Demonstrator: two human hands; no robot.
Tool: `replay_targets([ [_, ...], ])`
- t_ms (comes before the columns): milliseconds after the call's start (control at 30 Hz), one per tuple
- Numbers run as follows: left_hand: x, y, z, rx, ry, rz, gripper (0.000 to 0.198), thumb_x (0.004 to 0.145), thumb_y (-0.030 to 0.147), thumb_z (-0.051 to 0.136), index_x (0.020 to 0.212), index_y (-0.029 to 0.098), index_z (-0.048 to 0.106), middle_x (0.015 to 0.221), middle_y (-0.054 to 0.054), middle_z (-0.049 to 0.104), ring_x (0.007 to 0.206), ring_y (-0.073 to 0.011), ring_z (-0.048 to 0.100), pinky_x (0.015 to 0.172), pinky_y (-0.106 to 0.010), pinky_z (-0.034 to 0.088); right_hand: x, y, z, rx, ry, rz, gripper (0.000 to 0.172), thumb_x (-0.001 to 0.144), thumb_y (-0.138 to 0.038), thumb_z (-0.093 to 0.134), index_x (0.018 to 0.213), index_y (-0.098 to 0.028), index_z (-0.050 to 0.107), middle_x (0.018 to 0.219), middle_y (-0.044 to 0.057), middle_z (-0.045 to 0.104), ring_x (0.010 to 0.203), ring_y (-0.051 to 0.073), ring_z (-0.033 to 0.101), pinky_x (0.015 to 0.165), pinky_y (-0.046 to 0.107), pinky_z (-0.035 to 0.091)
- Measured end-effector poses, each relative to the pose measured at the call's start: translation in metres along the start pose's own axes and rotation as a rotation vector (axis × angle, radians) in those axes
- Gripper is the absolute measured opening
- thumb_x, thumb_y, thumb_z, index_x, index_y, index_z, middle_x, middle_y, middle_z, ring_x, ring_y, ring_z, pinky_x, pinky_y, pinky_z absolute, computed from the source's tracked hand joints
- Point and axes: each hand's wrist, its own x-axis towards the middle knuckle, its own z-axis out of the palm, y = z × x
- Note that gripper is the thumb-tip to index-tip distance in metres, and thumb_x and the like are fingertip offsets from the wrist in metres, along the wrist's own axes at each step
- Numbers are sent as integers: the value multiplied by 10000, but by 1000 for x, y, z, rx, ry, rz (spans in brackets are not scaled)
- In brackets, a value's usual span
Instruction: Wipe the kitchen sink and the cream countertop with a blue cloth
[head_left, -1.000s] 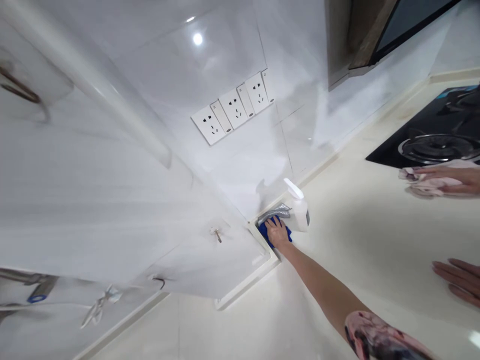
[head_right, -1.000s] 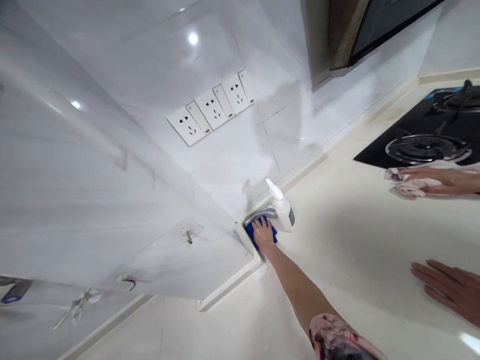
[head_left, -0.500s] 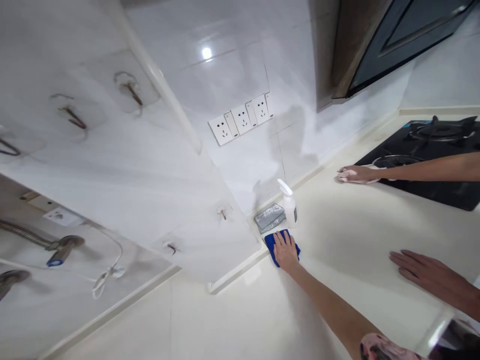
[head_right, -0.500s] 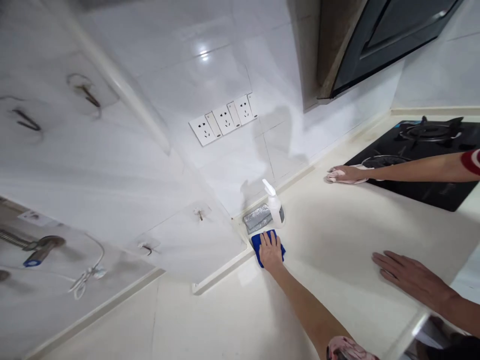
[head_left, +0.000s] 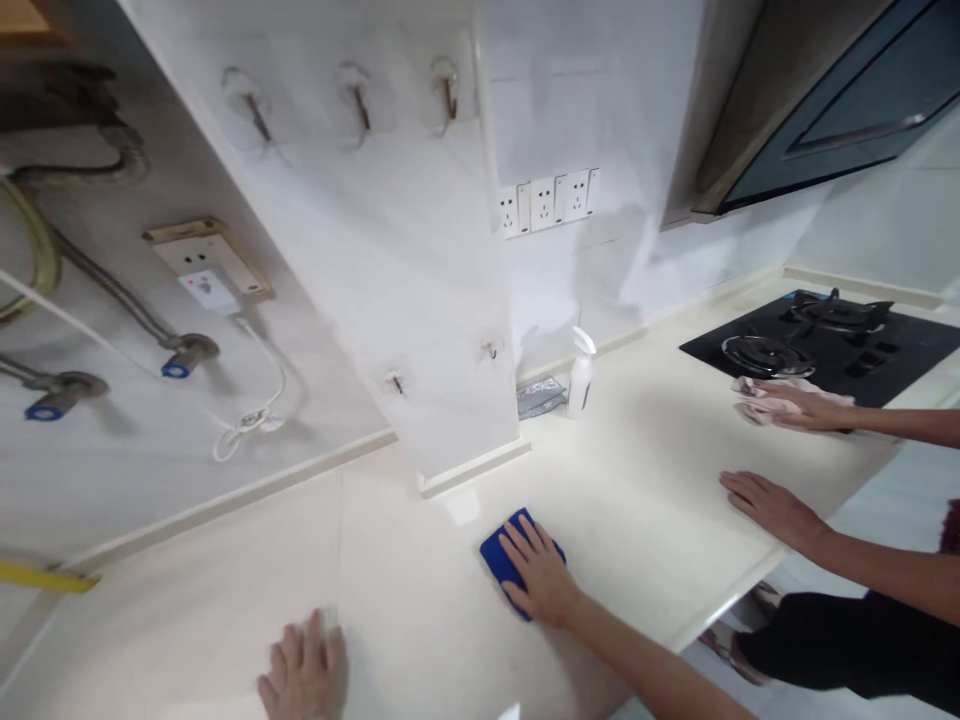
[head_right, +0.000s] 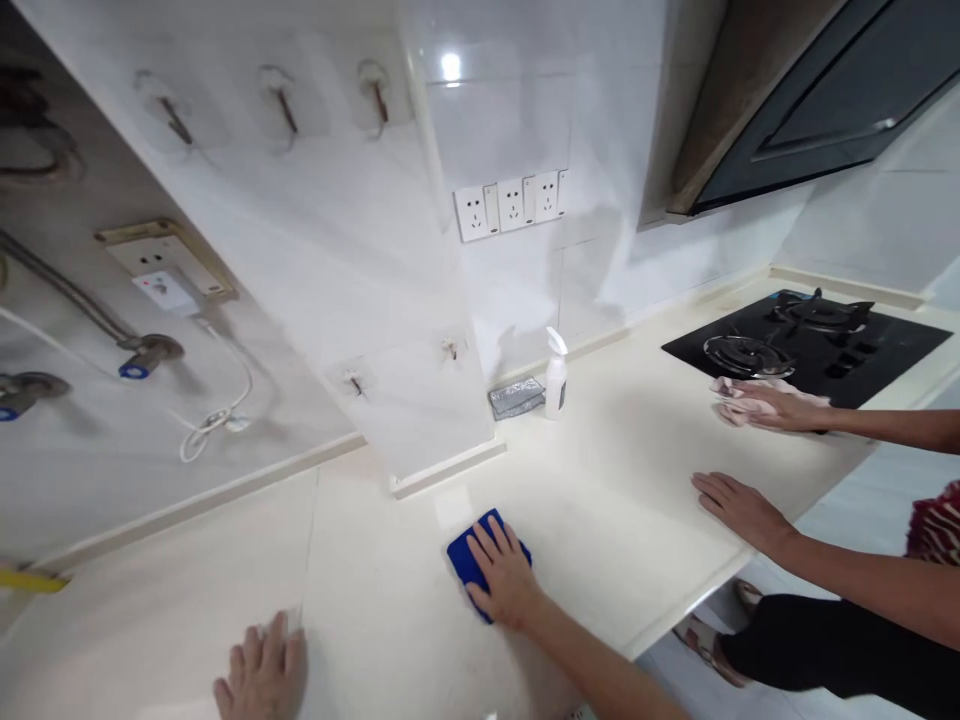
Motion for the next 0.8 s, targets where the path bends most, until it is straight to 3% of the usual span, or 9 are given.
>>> replay_targets([
  [100,17,-10,-3,26,4,-97,851,956,632,27,1567,149,371,1661,-144,211,1533,-387,157,1221,-605,154,-19,56,-25,-85,-31,51,633,956,-427,499,1558,-241,437,1619,83,407,1529,326,276,1223,532,270],
  [200,14,-17,4,60,22,-109,852,950,658,6,1590,195,325,1678,-92,178,1545,-349,122,1225,-584,153,-26,110,-45,-282,30,391,611,996,-430,405,1561,-200,432,1623,99,397,1535,323,250,1215,523,267],
  [267,10,-18,9,84,19,-107,857,948,647,-21,1594,197,318,1681,-84,170,1550,-336,99,1232,-572,135,-17,126,-48,-398,99,660,642,1001,-437,364,1561,-127,417,1630,148,368,1529,373,232,1197,571,257],
  [333,8,-17,12,93,3,-110,860,946,645,-37,1599,202,303,1686,-76,152,1553,-331,82,1236,-566,120,8,121,-42,-470,185,870,692,994,-447,338,1555,-45,396,1618,230,345,1506,454,222,1145,667,253],
  [400,8,-16,12,92,-12,-120,855,945,643,-45,1603,213,292,1688,-68,141,1555,-328,74,1239,-565,105,43,98,-27,-491,235,954,731,983,-447,326,1540,23,382,1595,302,333,1482,520,213,1089,739,248],
  [467,7,-15,12,86,-19,-124,846,950,637,-46,1605,218,288,1689,-66,139,1557,-322,64,1242,-559,91,78,63,-6,-470,205,905,747,971,-433,334,1532,59,372,1590,332,318,1477,543,195,1072,764,235],
  [567,6,-15,12,84,-14,-118,848,954,625,-51,1599,203,303,1683,-82,160,1557,-318,64,1247,-547,81,117,-4,26,-404,74,712,764,958,-421,358,1557,52,323,1620,319,264,1502,532,141,1096,773,179],
  [667,4,-15,12,84,-39,-138,843,954,620,-42,1598,202,308,1684,-79,157,1559,-314,57,1251,-542,64,137,-73,54,-313,-87,488,827,959,-497,378,1585,33,267,1658,287,184,1528,513,65,1147,753,80],
  [800,5,-14,11,75,-52,-161,813,964,606,-9,1600,207,303,1687,-67,147,1560,-315,50,1252,-542,61,157,-144,71,-122,-309,110,954,936,-631,421,1618,-9,181,1697,223,46,1542,489,-49,1194,706,-28],
])
